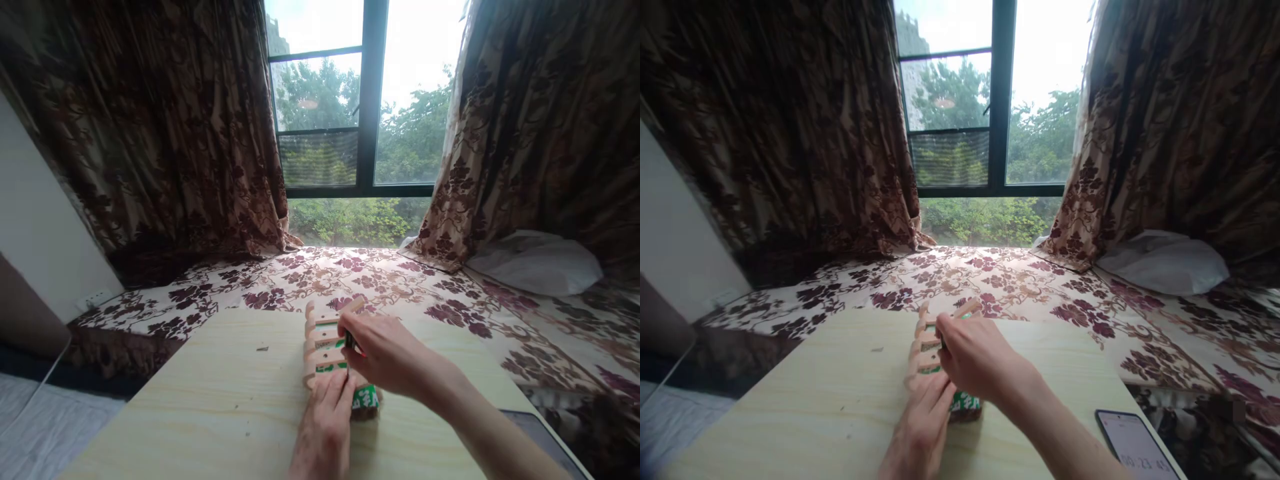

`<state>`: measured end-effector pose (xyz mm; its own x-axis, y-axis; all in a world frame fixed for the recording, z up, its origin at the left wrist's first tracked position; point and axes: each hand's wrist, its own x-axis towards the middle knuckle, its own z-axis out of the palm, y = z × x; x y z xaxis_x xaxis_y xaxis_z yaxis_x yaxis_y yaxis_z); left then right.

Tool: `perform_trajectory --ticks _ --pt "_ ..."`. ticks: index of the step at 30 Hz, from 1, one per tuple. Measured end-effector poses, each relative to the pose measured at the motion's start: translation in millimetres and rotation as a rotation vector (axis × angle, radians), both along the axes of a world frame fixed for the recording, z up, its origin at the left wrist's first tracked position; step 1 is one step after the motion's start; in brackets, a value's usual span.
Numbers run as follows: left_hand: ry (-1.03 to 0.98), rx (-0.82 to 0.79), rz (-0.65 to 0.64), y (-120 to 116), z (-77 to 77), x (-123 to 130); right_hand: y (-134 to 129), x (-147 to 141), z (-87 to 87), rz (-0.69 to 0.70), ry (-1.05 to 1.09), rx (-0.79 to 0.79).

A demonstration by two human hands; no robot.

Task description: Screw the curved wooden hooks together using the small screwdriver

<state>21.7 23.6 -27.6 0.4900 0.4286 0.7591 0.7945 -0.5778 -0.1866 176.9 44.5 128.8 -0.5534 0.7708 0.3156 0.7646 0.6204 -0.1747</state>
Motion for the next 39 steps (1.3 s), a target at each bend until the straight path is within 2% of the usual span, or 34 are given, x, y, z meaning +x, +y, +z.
perform_trajectory --ticks 3,6,10,15,21,29,39 --pt "-0.047 0.044 -0.007 14.7 -10.3 -0.7 15.8 0.0 -15.3 0.033 0.184 -0.068" --pt "-0.106 0.06 -0.035 19.4 -22.4 -0.3 23.4 3.3 -29.6 0.074 0.346 -0.119" --pt "-0.194 0.047 -0.031 16.6 -29.5 4.3 25.6 8.5 -35.5 0.101 0.378 -0.144" --pt "-0.227 0.102 -0.012 15.2 -23.8 9.8 29.5 10.7 -33.4 0.137 0.416 -0.206" --pt "-0.044 0.097 0.022 8.8 -5.7 6.7 32.4 12.7 -31.3 0.126 0.448 -0.229" --pt "-0.043 0.041 0.028 4.8 -13.2 5.9 28.9 15.0 -28.0 0.109 0.447 -0.217" --pt "-0.075 0.096 0.037 5.7 -9.2 9.0 28.3 18.4 -22.3 0.142 0.443 -0.182"
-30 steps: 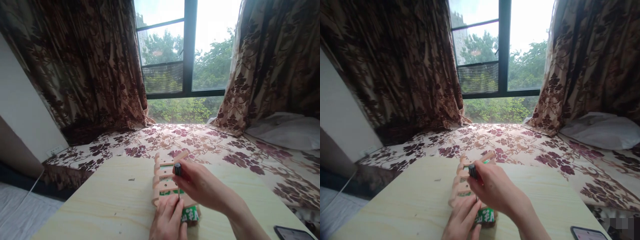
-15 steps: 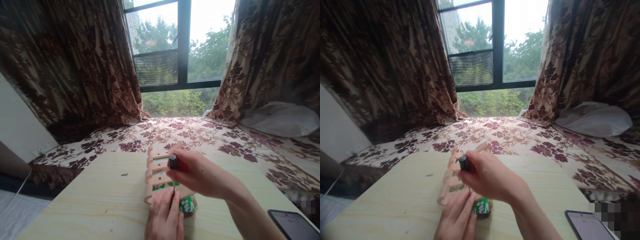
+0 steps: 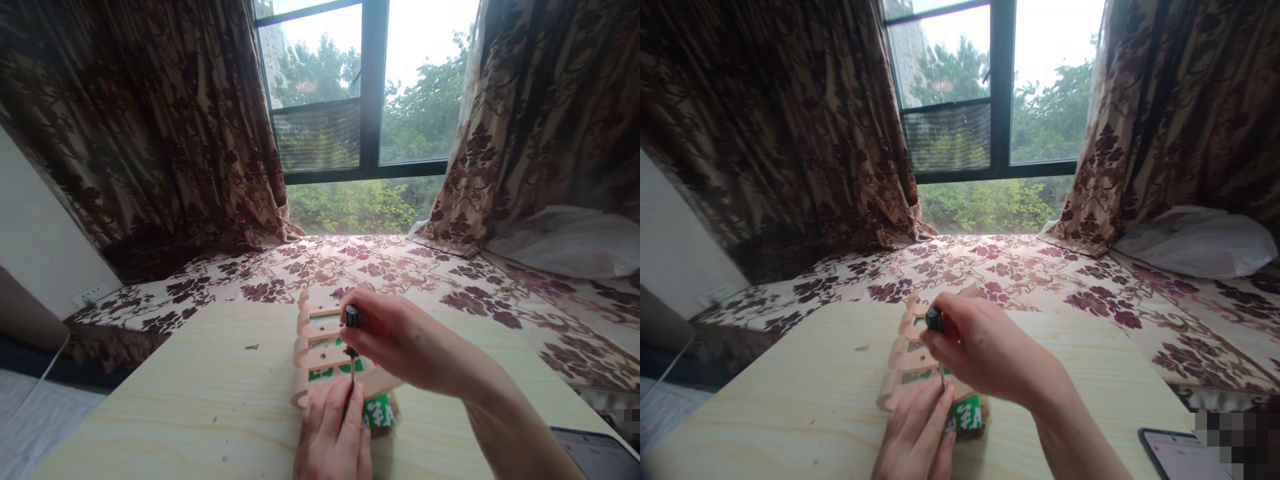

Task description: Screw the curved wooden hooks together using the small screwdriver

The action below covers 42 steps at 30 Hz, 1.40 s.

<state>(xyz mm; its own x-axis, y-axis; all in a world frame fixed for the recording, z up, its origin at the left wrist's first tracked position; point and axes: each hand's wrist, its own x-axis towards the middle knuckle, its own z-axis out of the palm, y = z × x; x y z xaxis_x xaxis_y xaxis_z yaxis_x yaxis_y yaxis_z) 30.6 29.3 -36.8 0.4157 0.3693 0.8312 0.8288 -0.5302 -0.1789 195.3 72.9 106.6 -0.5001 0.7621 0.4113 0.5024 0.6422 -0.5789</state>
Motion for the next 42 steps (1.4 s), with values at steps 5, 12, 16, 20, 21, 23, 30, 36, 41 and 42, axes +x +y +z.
perform_trajectory --ticks 5,12,16,20,21,23,30,36,41,42 --pt "-0.001 -0.02 -0.011 -0.3 -0.8 -0.3 1.3 -3.1 -0.6 -0.079 -0.035 0.029" --pt "-0.02 -0.046 -0.019 -1.5 -1.2 -2.3 -0.1 -4.8 0.3 -0.039 -0.05 0.042" --pt "-0.011 -0.072 -0.039 -0.8 -0.5 -3.1 2.2 -3.5 -1.3 -0.189 -0.137 0.063" --pt "-0.027 -0.039 -0.049 -0.3 -0.7 -2.4 0.0 -3.3 -0.5 -0.147 -0.138 0.051" --pt "-0.023 -0.045 -0.049 -0.4 -1.5 -2.4 -0.9 -3.6 -0.2 -0.116 -0.128 0.05" --pt "-0.001 -0.076 -0.055 -0.9 -3.3 -2.6 -2.1 -4.5 -0.1 -0.068 -0.109 0.045" --pt "-0.024 -0.145 -0.073 -4.1 -3.4 -2.2 -0.9 -3.7 -1.4 -0.12 -0.115 0.035" --pt "-0.043 -0.165 -0.062 -6.9 -1.6 -0.5 -2.6 -1.7 0.0 -0.063 -0.111 0.047" --pt "-0.043 -0.15 -0.08 -7.0 -1.3 0.0 -1.7 -1.2 -1.6 -0.141 -0.115 0.062" --pt "-0.044 -0.154 -0.081 -7.2 -1.0 0.3 -1.8 -1.1 -1.9 -0.11 -0.098 0.055"
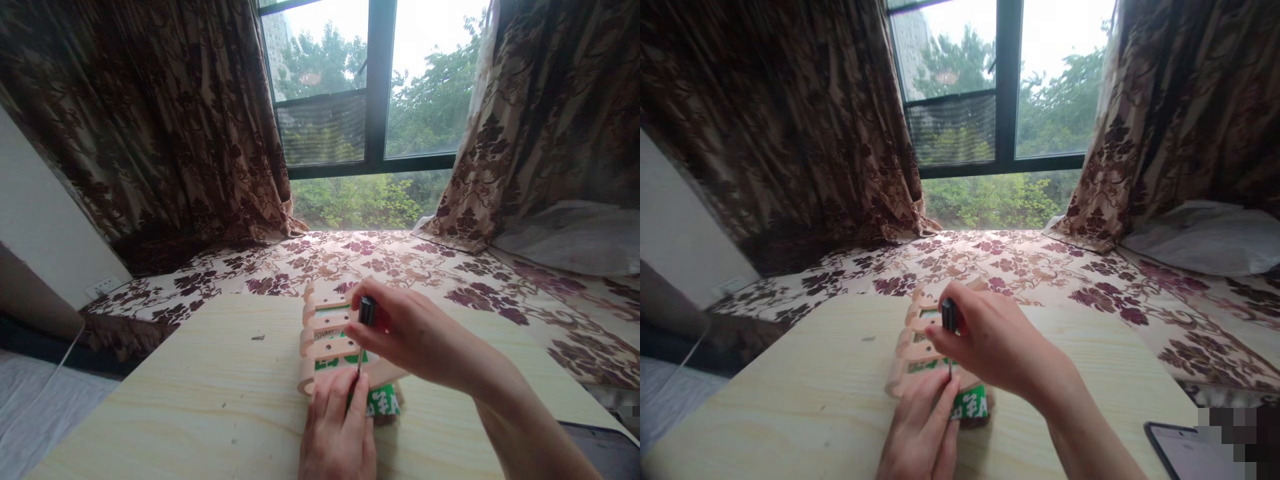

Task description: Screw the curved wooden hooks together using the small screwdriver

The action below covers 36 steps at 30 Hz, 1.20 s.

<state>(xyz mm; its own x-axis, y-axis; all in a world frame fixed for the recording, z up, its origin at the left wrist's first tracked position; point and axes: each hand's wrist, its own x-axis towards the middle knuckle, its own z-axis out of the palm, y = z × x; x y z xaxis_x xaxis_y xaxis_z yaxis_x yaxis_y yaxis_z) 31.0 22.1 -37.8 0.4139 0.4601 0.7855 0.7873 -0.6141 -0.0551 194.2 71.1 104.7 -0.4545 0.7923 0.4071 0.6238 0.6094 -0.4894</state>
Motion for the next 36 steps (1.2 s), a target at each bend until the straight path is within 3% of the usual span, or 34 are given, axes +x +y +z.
perform_trajectory --ticks 3,8,14,19,25,30,32,35,36 --pt "-0.016 -0.023 -0.002 -0.7 1.2 0.9 -0.5 -1.0 0.0 0.086 0.023 -0.008" --pt "-0.011 -0.026 -0.013 -0.3 1.8 -0.4 -0.2 -3.3 1.9 0.034 0.018 -0.015" --pt "-0.006 -0.041 -0.002 -0.8 1.3 -0.9 1.0 -1.5 -0.6 0.113 0.048 -0.047" --pt "-0.007 -0.047 -0.008 -1.2 1.7 0.3 2.2 -3.2 -2.5 0.024 0.035 -0.018" --pt "0.002 -0.025 0.013 0.6 -1.0 -2.1 0.2 -4.5 0.1 0.046 -0.001 -0.02" --pt "0.065 0.105 0.08 6.5 -8.3 -1.2 -0.1 -7.3 -1.0 0.015 -0.011 -0.047" --pt "0.0 0.15 0.109 7.7 -13.0 2.5 -0.1 -7.7 -2.4 0.012 -0.011 -0.057" --pt "-0.272 0.271 0.185 9.0 -22.7 7.4 0.4 -7.5 -5.0 0.031 0.0 -0.053" --pt "-0.252 0.298 0.186 9.7 -26.3 8.3 0.6 -7.4 -5.8 0.035 0.005 -0.05"
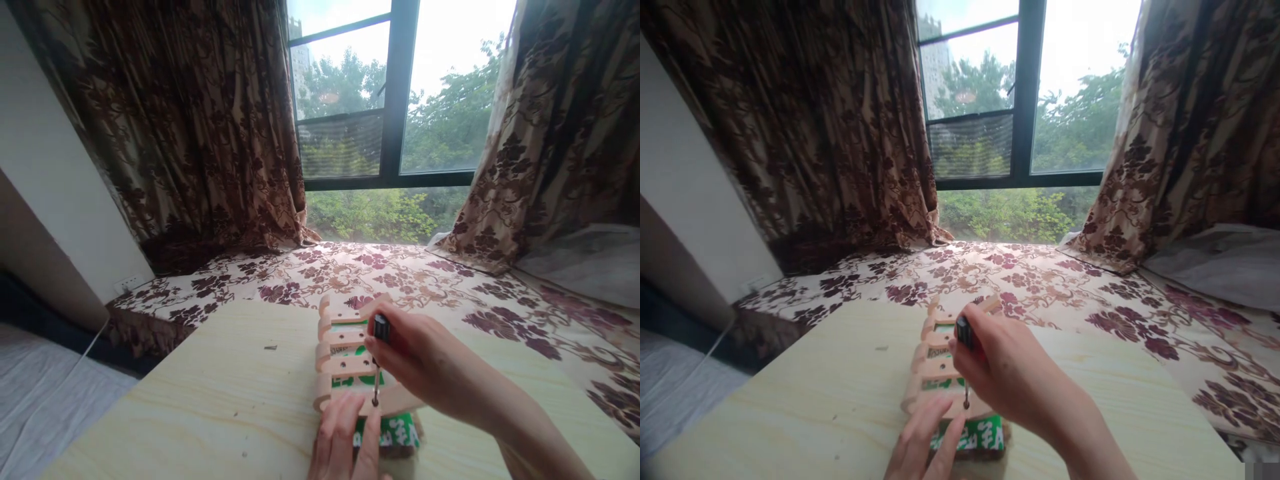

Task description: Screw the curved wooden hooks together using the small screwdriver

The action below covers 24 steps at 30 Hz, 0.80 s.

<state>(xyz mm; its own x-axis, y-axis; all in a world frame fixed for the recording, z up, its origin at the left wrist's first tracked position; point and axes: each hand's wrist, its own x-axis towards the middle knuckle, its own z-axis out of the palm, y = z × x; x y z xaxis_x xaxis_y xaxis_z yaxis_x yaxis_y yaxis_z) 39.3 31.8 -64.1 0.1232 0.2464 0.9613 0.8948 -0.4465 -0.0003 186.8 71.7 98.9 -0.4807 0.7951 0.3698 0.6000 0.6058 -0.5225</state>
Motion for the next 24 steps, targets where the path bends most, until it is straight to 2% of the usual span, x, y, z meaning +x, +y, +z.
perform_trajectory --ticks 2,5,8,10,11,12,15,19,22,24 --pt "0.023 0.008 0.007 1.9 -7.0 1.6 0.5 0.3 -0.8 0.001 0.004 0.004" --pt "-0.067 0.022 0.027 3.9 -13.6 6.1 0.6 0.4 -0.4 0.007 0.011 0.006" --pt "-0.1 0.047 0.066 -0.1 -9.9 7.1 -0.5 0.4 0.8 0.015 0.015 0.011" --pt "-0.01 0.035 0.112 -6.6 -1.2 0.6 -1.5 0.5 1.3 0.01 0.012 0.009" --pt "0.161 0.016 0.107 -10.3 4.0 -4.7 -2.0 0.5 1.6 0.005 0.009 0.007" --pt "0.374 -0.097 0.085 -13.9 9.2 -10.7 -2.2 0.6 2.0 0.0 0.005 0.003" --pt "0.514 -0.131 0.096 -20.1 20.4 -24.9 -2.1 0.5 3.2 -0.009 -0.008 -0.003" --pt "0.46 -0.105 0.091 -18.4 20.0 -21.3 -1.4 0.9 4.6 -0.005 -0.011 -0.003" --pt "0.252 -0.053 0.04 -21.4 15.3 -10.5 -2.7 1.9 5.5 -0.004 -0.003 -0.023" --pt "0.122 -0.115 -0.013 -28.5 16.1 -8.4 -4.0 2.5 6.4 0.0 0.0 -0.031"
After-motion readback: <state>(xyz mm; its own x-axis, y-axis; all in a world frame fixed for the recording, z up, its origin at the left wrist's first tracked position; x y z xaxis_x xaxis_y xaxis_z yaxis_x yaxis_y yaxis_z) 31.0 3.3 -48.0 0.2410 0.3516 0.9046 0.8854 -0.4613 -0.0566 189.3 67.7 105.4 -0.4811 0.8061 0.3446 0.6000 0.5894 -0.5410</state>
